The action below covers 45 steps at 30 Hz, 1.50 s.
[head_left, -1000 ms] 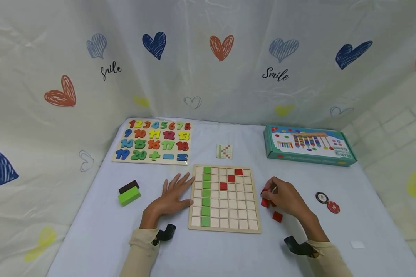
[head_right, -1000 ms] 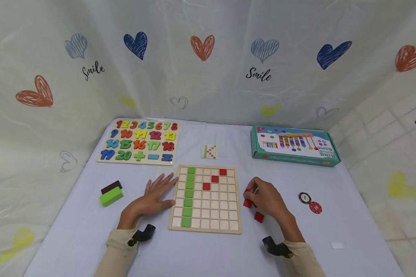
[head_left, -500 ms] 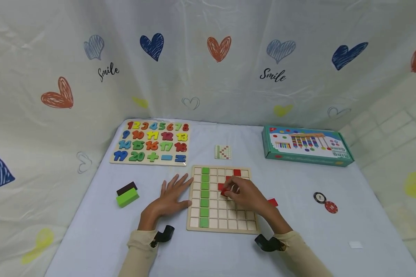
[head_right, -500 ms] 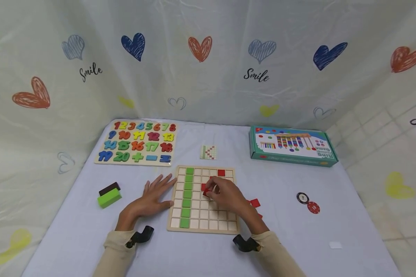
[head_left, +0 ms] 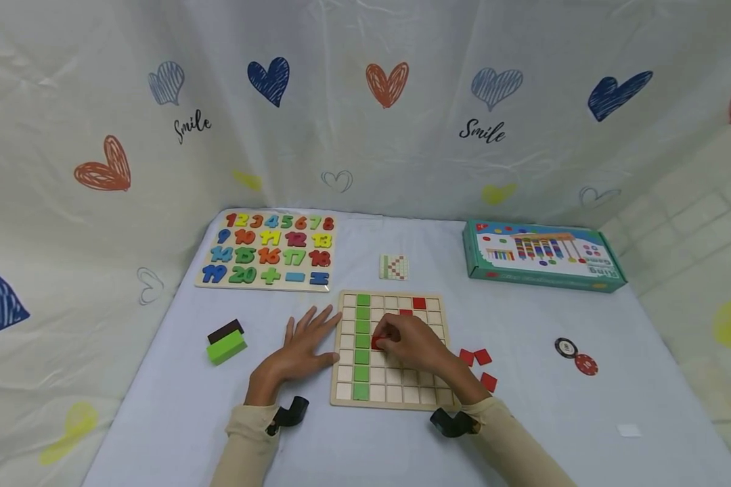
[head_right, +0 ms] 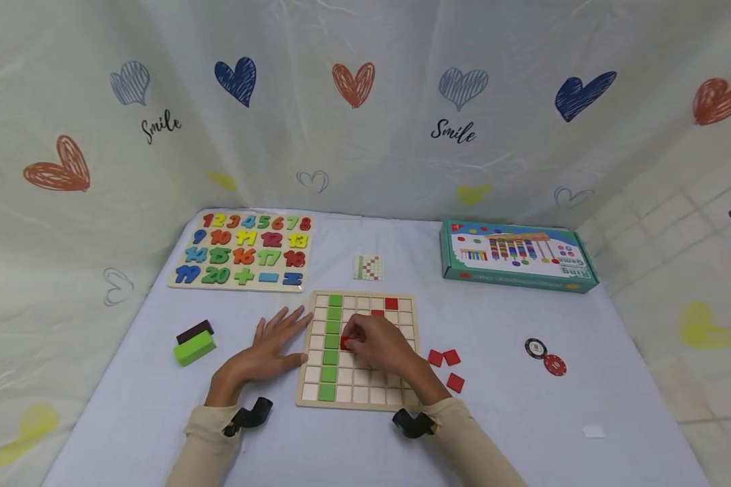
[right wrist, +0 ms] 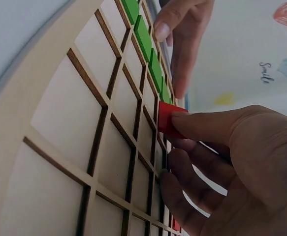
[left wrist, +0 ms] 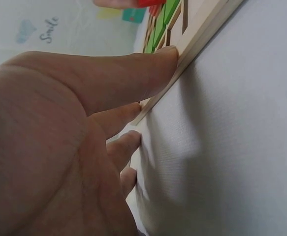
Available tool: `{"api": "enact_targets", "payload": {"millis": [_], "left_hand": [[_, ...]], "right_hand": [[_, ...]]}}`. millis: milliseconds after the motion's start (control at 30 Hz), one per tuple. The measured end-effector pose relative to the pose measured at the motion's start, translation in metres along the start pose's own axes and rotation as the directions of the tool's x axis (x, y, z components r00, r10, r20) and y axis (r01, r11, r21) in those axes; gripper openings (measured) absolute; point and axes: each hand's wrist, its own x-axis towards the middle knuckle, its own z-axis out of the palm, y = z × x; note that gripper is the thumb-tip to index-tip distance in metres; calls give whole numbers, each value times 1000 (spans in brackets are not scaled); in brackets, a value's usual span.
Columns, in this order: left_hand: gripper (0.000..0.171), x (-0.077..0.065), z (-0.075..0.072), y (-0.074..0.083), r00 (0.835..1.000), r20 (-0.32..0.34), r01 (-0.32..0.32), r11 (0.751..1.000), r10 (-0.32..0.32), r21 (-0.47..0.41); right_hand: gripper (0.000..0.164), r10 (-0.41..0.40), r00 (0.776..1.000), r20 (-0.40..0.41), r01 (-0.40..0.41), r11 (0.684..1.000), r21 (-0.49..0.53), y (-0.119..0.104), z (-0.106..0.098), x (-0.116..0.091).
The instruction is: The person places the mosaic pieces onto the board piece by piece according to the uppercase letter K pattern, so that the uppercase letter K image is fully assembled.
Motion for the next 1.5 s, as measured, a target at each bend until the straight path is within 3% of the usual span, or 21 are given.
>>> {"api": "enact_targets", "payload": {"millis": [133, 767, 1000, 1233, 1500], "left_hand": [[82, 1, 0, 1, 1000, 3, 2, 1000, -2, 7], [81, -4, 1, 7, 1000, -21, 18, 1000, -18, -25], [81, -3, 1, 6, 1000, -27, 15, 1000, -16, -17], [82, -4, 3, 3, 1000, -25, -3, 999, 2, -39], [81, -2, 2, 3, 1000, -24, 1, 1000, -2, -19]], "right_hand": [[8, 29, 1000, -8, -29, 1000, -8, 1, 0, 1], [5, 13, 998, -59, -14, 1000, -23, 6, 8, 1], [15, 32, 992, -124, -27, 999, 45, 8, 7, -2], [18, 22, 982, -185, -18, 1000, 25, 12, -10, -14], [19, 59, 980, -189, -77, 993, -86, 25, -49, -38]]}}
